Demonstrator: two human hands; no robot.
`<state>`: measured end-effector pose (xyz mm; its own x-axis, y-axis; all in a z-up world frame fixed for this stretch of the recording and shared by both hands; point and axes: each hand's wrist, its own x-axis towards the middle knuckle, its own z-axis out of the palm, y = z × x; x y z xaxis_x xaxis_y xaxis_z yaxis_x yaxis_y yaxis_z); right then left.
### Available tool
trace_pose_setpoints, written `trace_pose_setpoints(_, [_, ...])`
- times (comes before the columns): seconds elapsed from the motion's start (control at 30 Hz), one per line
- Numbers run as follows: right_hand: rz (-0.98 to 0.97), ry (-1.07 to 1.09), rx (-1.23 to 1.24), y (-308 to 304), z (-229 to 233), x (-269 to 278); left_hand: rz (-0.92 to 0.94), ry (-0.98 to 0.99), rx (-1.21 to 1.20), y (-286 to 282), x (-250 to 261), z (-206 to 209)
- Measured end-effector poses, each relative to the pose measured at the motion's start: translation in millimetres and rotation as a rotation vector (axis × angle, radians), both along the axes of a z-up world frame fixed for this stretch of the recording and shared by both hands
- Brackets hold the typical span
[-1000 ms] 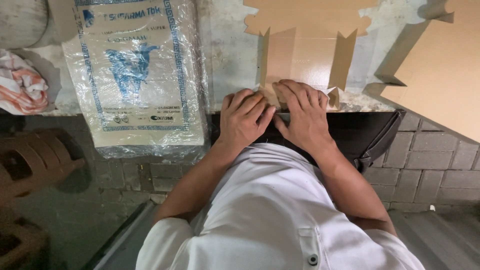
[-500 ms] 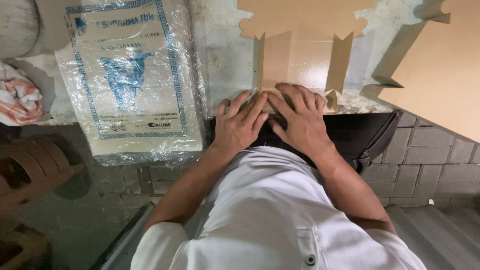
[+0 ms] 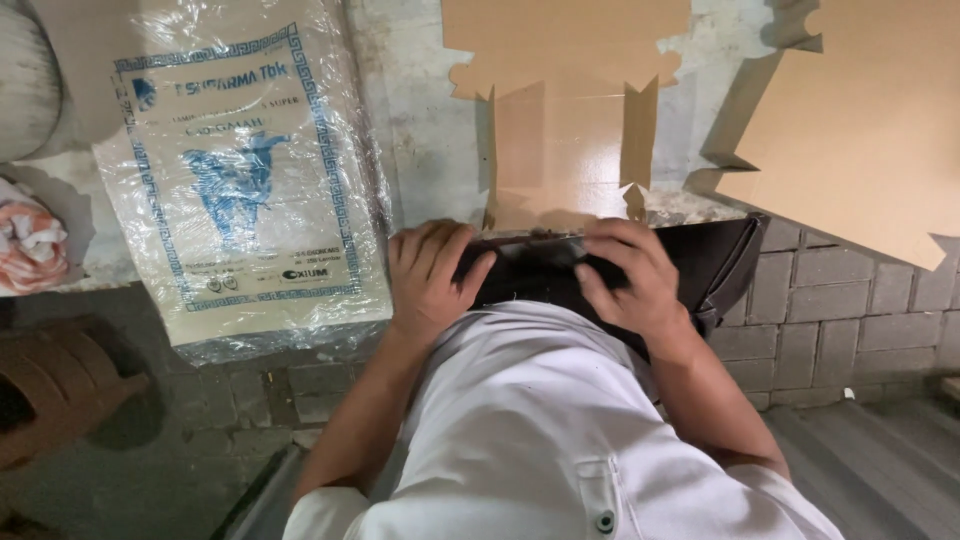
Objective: The person folds and assembles a flat cardboard box on a work surface. They fold the side flaps, tuck tabs into slots, and secure the box shape by hand. The person repeats the process with another box, folding and interlocking the flaps to form a finished container.
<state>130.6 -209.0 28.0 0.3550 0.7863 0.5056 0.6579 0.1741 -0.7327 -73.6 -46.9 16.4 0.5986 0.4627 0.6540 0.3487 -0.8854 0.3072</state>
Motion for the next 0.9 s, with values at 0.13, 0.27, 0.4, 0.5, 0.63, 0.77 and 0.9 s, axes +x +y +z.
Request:
trace_pose_setpoints(0.13, [-0.204, -0.151, 0.004, -18.7, 8.7, 21.0, -0.030, -0.047, -0.159, 2.8, 12.4, 9.5])
trace_pose_setpoints(0.27, [-0.167, 0.009, -0.340, -5.2, 30.8, 16.6, -0.045, 0.065, -0.272, -1.1, 22.8, 8.8])
trace_pose_setpoints(0.4, [-0.177, 0.053, -0.423, 0.0, 27.4, 16.5, -0.077, 0.116, -0.326, 2.5, 23.3, -12.5])
trace_pose_setpoints(0.5, [-0.272, -0.008, -0.306, -4.3, 5.5, 28.8, -0.033, 0.047, -0.637, 4.9, 27.8, -6.9])
trace_pose_setpoints(0.63, [-0.261, 0.024, -0.271, 0.7, 4.8, 37.6, 0.053, 0.033, -0.842, 22.3, 21.9, 8.6])
trace_pose_setpoints(0.77, [-0.309, -0.233, -0.362, 7.5, 16.7, 29.0, 0.044, 0.208, -0.337, 33.2, 17.6, 0.4])
trace_pose_setpoints(0.9, [-0.317, -0.349, -0.305, 2.9, 17.8, 27.2, -0.046, 0.132, 0.101, 28.2, 19.3, -16.5])
